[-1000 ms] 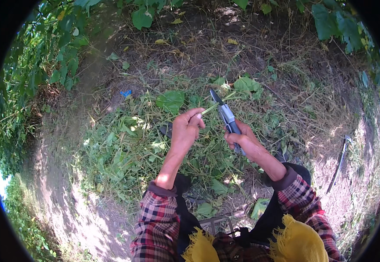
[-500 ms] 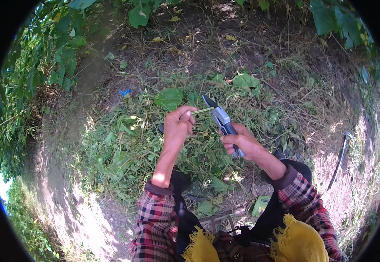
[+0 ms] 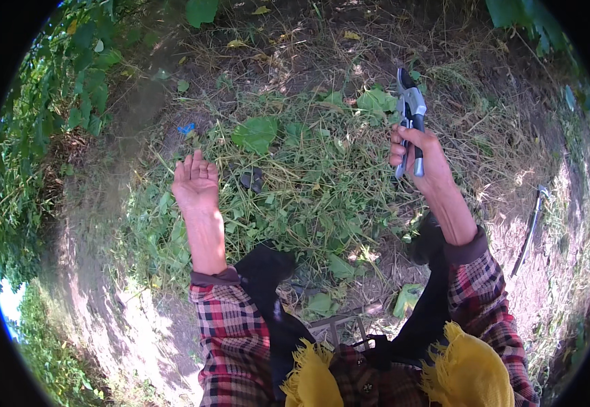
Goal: The person uses pruning shears to cut and trim plant stems and leaves in an outdoor garden area. They hold the stems with one hand and cut them with the shears, dropping the trimmed pieces onto the ground.
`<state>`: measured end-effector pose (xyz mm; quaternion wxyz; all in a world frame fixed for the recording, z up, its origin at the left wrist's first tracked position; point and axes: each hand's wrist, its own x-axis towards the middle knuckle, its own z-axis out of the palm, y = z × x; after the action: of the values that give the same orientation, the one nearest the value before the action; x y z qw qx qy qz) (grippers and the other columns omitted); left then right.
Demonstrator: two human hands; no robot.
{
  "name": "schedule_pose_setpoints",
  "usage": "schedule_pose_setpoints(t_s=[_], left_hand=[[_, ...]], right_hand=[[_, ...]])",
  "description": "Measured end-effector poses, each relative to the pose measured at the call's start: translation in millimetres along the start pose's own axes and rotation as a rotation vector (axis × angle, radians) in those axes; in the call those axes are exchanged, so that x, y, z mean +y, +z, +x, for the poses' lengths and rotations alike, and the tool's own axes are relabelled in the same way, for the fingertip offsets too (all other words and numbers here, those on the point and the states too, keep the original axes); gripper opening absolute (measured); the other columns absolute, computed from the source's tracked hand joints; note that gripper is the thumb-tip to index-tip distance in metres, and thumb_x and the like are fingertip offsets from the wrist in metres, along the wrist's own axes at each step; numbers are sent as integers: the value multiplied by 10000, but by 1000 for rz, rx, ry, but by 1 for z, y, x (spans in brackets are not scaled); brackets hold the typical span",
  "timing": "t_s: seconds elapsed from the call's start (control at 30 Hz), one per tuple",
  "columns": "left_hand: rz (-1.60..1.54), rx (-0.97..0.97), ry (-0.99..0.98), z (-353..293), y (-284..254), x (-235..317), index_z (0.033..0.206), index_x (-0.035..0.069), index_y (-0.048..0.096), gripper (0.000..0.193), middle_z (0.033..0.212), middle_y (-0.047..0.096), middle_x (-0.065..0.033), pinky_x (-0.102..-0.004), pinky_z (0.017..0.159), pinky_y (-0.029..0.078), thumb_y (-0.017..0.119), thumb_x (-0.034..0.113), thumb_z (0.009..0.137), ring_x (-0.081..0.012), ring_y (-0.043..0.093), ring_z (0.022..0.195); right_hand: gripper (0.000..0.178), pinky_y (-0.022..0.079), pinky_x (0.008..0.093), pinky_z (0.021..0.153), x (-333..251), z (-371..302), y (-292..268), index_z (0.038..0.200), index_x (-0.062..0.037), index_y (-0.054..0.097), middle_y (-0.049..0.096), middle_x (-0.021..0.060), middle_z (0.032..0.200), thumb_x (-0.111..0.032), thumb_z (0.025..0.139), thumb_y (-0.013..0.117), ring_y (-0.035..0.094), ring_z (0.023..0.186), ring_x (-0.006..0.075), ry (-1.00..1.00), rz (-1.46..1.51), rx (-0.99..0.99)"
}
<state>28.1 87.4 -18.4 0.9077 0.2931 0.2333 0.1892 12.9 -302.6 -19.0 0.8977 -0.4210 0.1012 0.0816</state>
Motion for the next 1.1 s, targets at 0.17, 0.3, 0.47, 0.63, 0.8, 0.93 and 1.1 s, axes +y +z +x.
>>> schedule_pose_setpoints(t_s=[0.17, 0.3, 0.47, 0.63, 0.8, 0.93, 1.1], left_hand=[[338, -263, -30, -15, 14, -36, 1162, -9, 540, 299, 921, 608, -84, -322, 673, 476, 536, 171, 923, -152, 535, 729], [654, -390, -119, -29, 23, -73, 1104, 6, 589, 216, 869, 617, -65, -274, 595, 478, 515, 113, 932, -117, 542, 647], [1140, -594, -274, -37, 6, -139, 1042, 23, 619, 175, 848, 603, -45, -241, 478, 444, 491, 58, 928, -87, 523, 547], [1621, -833, -411, -53, -24, -193, 1039, 43, 623, 191, 850, 596, -20, -225, 520, 448, 481, 30, 911, -68, 518, 589], [1782, -1258, -159, -57, -78, -253, 1028, 25, 630, 194, 890, 617, -57, -311, 654, 481, 540, 46, 858, -165, 583, 701], [2040, -1426, -123, -65, -77, -292, 1117, 59, 598, 334, 935, 579, -116, -362, 801, 485, 549, -1, 793, -281, 583, 861], [2110, -1622, 178, -50, -83, -356, 1235, 48, 510, 508, 1079, 532, -129, -409, 866, 467, 581, -30, 738, -319, 527, 1030]], right_hand=[[142, 407, 290, 540, -17, -6, -21, 921, 1, 460, 494, 67, 809, -76, 864, 565, 477, 658, 126, -70, 81, 50], [151, 402, 291, 562, -35, -27, -30, 931, 10, 474, 497, 71, 815, -101, 874, 560, 469, 667, 128, -136, 58, 105], [239, 383, 301, 606, -60, -49, -54, 1010, 39, 487, 491, 67, 841, -138, 869, 562, 455, 697, 126, -144, 78, 101], [298, 382, 296, 622, -87, -76, -77, 1060, 66, 491, 505, 72, 857, -154, 873, 562, 456, 698, 127, -153, 160, 147], [306, 384, 296, 636, -110, -98, -104, 1085, 86, 491, 519, 86, 876, -148, 894, 540, 460, 710, 135, -235, 200, 193], [342, 383, 287, 652, -125, -114, -115, 1126, 104, 466, 507, 75, 870, -163, 917, 507, 451, 731, 134, -301, 202, 237], [456, 348, 274, 641, -133, -124, -119, 1224, 152, 382, 451, 84, 947, -153, 910, 512, 399, 763, 128, -335, 235, 261]])
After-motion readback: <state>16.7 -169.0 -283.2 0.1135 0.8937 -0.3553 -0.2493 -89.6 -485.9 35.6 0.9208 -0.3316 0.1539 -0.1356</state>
